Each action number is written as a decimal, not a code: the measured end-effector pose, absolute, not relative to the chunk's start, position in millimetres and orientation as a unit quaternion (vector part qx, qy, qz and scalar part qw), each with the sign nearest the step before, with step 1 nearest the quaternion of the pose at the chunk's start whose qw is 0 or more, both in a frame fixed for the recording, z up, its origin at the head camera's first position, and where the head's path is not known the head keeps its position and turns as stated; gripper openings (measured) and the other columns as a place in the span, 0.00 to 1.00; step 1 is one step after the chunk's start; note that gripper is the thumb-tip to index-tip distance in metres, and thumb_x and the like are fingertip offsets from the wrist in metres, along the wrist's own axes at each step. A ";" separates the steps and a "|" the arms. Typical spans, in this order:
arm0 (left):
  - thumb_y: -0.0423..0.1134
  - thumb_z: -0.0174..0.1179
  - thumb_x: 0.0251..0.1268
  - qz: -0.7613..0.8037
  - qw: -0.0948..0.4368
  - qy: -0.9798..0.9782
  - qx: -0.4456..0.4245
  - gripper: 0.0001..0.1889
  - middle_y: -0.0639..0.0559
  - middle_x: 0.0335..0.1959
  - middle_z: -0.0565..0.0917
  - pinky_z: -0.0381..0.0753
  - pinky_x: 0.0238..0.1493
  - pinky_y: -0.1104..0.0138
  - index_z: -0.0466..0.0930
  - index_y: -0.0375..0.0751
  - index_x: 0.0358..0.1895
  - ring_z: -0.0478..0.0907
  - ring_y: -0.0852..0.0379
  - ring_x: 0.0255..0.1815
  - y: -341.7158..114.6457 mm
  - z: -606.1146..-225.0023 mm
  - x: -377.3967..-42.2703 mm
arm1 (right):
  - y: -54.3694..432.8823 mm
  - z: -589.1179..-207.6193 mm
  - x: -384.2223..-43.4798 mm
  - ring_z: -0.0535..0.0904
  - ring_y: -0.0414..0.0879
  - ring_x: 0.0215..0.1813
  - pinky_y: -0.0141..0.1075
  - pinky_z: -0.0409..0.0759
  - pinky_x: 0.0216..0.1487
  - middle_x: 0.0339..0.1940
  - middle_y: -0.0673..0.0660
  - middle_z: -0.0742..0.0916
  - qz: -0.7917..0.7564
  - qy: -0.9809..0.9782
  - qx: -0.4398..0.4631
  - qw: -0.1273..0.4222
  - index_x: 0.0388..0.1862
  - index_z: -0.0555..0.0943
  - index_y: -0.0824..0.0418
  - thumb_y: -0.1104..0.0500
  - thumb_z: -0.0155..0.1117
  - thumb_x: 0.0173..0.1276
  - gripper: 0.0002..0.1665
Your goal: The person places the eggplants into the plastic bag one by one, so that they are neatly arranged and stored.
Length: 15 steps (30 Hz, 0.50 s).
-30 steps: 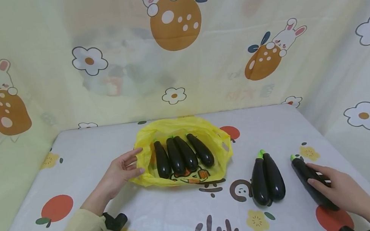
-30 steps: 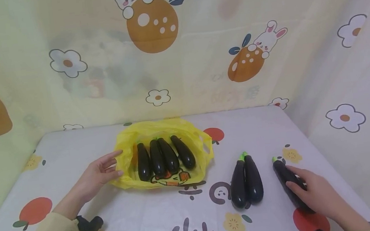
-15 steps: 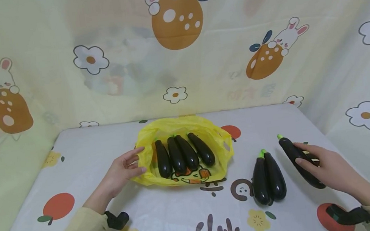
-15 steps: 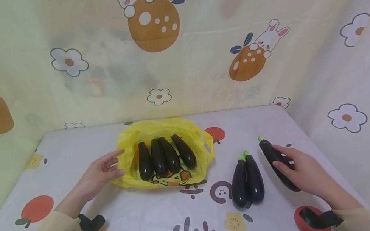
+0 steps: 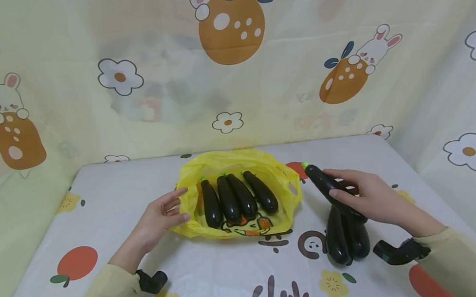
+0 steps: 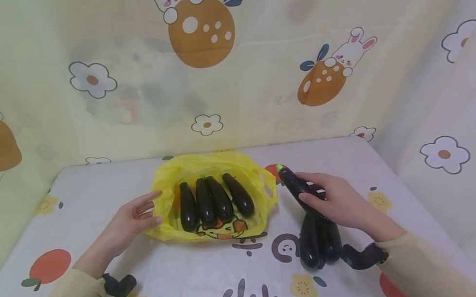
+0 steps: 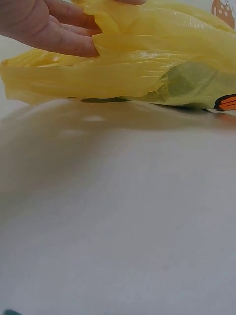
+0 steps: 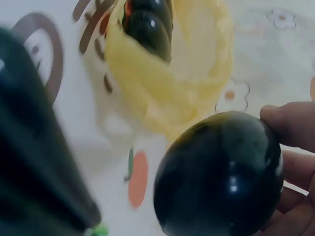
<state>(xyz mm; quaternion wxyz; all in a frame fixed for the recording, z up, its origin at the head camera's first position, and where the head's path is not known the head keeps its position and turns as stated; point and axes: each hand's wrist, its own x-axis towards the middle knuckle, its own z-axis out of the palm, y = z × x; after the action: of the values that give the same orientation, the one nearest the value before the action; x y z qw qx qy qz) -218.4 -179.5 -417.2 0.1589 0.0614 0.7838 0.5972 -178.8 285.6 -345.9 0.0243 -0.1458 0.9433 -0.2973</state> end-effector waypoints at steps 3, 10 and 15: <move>0.31 0.65 0.69 0.598 0.159 0.783 0.061 0.37 0.33 0.81 0.56 0.68 0.75 0.45 0.61 0.43 0.80 0.60 0.29 0.78 -179.7 -416.8 -218.1 | 270.4 -340.8 -185.3 0.88 0.55 0.48 0.37 0.89 0.39 0.65 0.71 0.81 -0.301 0.937 -0.174 0.033 0.74 0.71 0.64 0.54 0.65 0.75 0.33; 0.32 0.66 0.68 0.598 0.159 0.783 0.063 0.37 0.36 0.82 0.57 0.66 0.76 0.44 0.62 0.43 0.79 0.59 0.29 0.79 -179.4 -414.3 -217.3 | 243.0 -336.6 -196.5 0.87 0.51 0.48 0.32 0.87 0.39 0.61 0.66 0.84 -0.312 0.919 -0.236 0.044 0.72 0.74 0.63 0.57 0.66 0.73 0.31; 0.32 0.66 0.68 0.600 0.161 0.781 0.057 0.38 0.35 0.81 0.57 0.67 0.75 0.44 0.62 0.43 0.79 0.59 0.29 0.79 -179.8 -414.0 -216.9 | 224.3 -336.8 -201.9 0.86 0.46 0.46 0.32 0.87 0.42 0.57 0.62 0.86 -0.311 0.910 -0.272 0.043 0.70 0.77 0.62 0.57 0.68 0.72 0.29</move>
<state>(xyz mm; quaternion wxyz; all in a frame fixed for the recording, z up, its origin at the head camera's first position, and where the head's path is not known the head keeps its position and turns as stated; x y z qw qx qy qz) -216.9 -179.8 -414.0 0.1610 0.0570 0.7812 0.6004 -201.9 224.3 -336.8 0.0425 -0.2721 0.9096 -0.3109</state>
